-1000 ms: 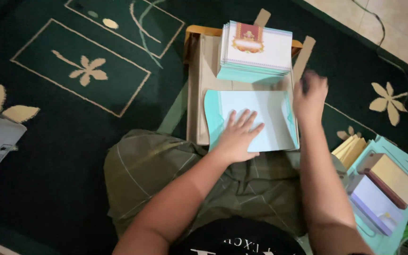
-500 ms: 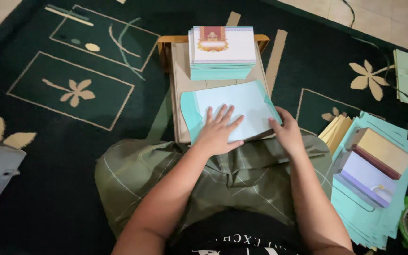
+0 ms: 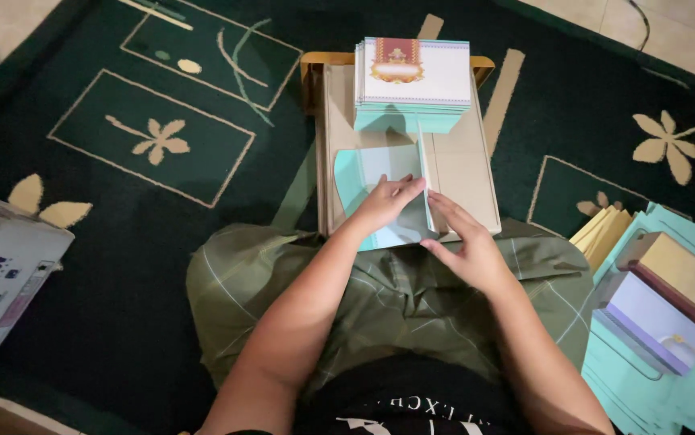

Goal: Folding and stacking printed cards on a small wooden platform while sitting on the floor

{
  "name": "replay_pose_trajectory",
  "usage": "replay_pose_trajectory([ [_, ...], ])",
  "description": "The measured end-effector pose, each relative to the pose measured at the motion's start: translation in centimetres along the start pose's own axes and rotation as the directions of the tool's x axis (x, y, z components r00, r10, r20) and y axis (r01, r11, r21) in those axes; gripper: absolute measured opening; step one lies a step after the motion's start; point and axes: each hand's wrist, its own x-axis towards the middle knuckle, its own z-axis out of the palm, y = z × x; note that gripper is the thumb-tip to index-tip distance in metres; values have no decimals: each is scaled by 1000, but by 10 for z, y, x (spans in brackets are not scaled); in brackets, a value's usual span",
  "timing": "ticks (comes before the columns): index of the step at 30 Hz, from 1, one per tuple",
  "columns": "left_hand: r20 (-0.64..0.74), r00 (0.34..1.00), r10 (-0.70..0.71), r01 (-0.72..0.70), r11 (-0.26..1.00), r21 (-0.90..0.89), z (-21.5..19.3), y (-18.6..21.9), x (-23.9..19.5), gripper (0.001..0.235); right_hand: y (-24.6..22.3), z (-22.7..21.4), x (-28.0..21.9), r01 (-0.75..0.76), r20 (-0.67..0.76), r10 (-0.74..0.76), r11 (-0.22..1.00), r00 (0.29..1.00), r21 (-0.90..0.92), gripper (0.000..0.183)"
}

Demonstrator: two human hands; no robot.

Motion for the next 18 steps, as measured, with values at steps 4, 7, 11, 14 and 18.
replay_pose_trajectory([
  [4,21,999,-39,41,998,-54,-7,28,-17,73,8,-1,-2,34,15,-34,999,999,-10,65],
  [7,37,996,-78,80,995,-66,-10,38,-22,79,14,-5,-6,12,-46,-12,1000,999,-6,63],
  [11,15,999,-50,51,995,-86,-7,21,-13,69,21,-9,-7,117,-260,-230,915,938,-387,55],
  [14,-81,995,-64,50,984,-170,10,11,1,65,33,-1,-3,107,-196,-197,913,961,-393,45],
  [18,-490,869,73,-85,996,-3,14,22,-24,81,33,11,2,74,76,-56,962,996,-261,32],
])
